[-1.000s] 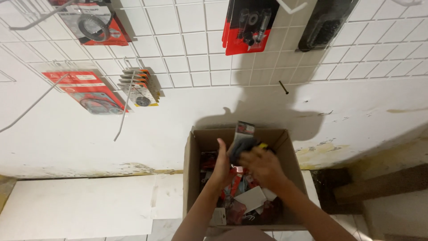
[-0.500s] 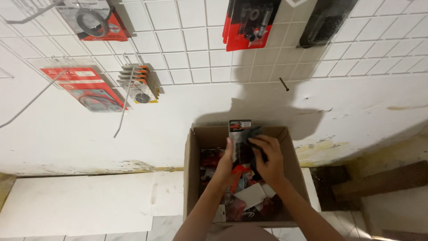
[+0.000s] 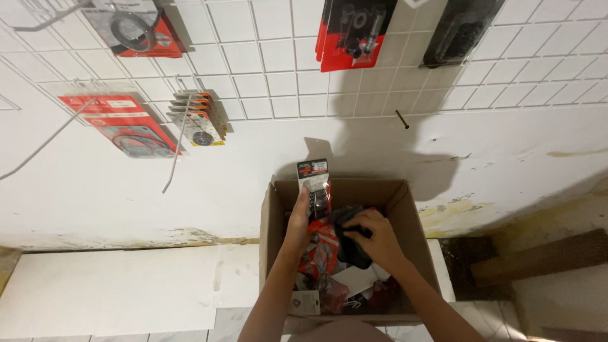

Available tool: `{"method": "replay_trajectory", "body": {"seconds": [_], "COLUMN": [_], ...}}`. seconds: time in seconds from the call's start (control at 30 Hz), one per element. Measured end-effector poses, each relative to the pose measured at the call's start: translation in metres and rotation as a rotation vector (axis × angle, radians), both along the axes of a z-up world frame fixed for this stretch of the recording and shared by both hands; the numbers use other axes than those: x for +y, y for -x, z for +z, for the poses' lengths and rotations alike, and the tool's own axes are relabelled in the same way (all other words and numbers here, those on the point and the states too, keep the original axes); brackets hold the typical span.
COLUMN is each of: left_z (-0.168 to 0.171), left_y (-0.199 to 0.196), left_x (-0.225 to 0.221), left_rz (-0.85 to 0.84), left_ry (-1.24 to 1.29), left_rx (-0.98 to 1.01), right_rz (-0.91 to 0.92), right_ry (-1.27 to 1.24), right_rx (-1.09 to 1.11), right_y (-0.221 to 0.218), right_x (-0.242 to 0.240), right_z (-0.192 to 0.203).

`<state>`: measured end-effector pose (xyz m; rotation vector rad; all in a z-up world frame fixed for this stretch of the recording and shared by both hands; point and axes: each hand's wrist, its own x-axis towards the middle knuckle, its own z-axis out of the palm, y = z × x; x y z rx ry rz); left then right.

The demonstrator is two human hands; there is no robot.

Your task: Cleaning automotive parts with a cloth and hanging them on a wire mesh display rack.

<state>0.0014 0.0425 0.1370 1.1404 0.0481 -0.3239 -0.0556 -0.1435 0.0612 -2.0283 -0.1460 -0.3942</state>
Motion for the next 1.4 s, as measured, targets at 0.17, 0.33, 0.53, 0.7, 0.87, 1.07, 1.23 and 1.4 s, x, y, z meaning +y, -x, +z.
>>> {"method": "replay_trajectory", "body": {"seconds": [0.17,0.33,0.53,0.7,0.87,1.07,1.23,1.4], "left_z": [-0.02,-0.022,-0.044,-0.024,0.021,0.123,0.161,0.207], "left_y": [-0.006,-0.008,-0.018,-0.017,-0.01,0.002,-0.015,-0.022], "left_x": [0.005,0.009,0.004,-0.006,-0.018,-0.021,-0.045,-0.065], "left_rz": [-0.083,-0.061,-0.027,-0.081,-0.273,-0.341,-0.232,-0.231], "left_ry": [-0.057,0.024,-0.002,-0.158,-0.227,-0.205,-0.282,-0.373], "left_rx": [-0.031,-0.024,-0.009,-0.014,-0.498,-0.849,-1.02,-1.133], "right_rz": [-0.123,-0.159,-0.088,0.038,-0.017,0.006,-0.067,-0.295], "right_ry": [0.069,0.315,0.057,-0.441,-0.381,-0.367,-0.271,-0.171], "right_rx": [0.135,0.161,0.143,0.262,-0.041,-0.268,-0.425,-0.487], "right_y": [0.009,-0.015,-0.021,-0.022,-0.009,-0.013,-0.001,-0.004], "right_x": [0.02,-0.011,-0.018,-0.022,-0.019,-0.056,-0.06,-0.09], "right_z": [0.026,-0.077,-0.051,0.011,0.095,0.129,0.198,0.22]}}
